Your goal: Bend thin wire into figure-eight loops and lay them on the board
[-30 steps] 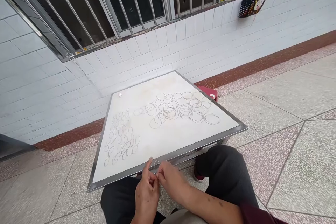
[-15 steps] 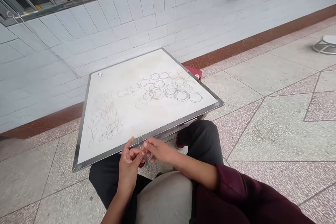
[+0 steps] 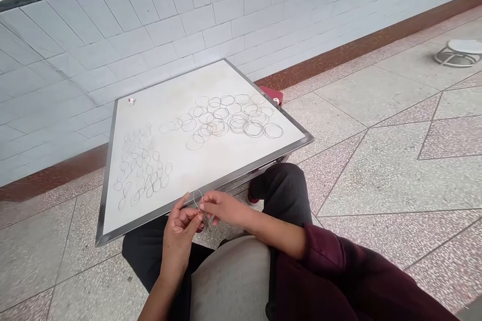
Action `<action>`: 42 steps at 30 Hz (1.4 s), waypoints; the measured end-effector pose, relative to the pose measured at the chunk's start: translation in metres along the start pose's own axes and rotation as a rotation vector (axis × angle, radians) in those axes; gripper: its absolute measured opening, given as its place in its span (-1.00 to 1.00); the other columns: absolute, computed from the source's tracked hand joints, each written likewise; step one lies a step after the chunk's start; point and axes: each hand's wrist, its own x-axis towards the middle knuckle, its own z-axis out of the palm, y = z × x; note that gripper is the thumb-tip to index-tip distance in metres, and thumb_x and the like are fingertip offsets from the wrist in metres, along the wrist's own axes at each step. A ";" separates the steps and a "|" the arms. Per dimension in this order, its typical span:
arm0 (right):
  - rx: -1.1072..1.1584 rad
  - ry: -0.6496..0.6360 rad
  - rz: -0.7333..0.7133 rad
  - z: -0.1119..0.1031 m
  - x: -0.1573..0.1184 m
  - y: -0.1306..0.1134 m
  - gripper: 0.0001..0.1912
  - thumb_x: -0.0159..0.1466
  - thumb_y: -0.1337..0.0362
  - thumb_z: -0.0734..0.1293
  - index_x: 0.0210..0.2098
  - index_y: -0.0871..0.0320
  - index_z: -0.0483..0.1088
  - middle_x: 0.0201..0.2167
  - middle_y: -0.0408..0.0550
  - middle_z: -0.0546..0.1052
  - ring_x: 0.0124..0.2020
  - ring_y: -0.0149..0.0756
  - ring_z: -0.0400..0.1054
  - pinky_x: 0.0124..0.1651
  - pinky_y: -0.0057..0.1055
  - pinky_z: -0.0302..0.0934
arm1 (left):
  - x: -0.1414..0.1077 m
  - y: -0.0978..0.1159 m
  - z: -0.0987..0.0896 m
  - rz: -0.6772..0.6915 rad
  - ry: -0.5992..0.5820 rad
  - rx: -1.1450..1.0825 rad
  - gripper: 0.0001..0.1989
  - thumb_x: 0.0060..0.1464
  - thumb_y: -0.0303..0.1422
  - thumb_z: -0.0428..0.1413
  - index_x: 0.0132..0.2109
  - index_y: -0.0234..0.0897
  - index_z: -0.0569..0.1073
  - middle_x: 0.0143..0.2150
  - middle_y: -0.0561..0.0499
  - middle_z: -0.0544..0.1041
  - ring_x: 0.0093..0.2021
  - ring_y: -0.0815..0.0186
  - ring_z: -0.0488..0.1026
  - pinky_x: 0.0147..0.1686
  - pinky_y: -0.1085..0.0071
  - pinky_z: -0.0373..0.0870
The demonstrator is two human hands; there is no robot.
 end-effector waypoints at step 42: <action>-0.221 0.212 0.040 -0.004 0.174 -0.051 -0.91 0.26 0.27 0.30 -0.33 0.17 0.40 -0.33 -0.08 0.44 -0.43 -0.47 0.27 -0.44 -0.56 0.18 | -0.008 -0.049 -0.095 0.022 0.522 -0.038 -0.39 -0.10 0.04 0.29 0.00 -0.28 0.51 -0.25 -0.11 0.62 -0.38 0.24 0.50 -0.45 0.39 0.43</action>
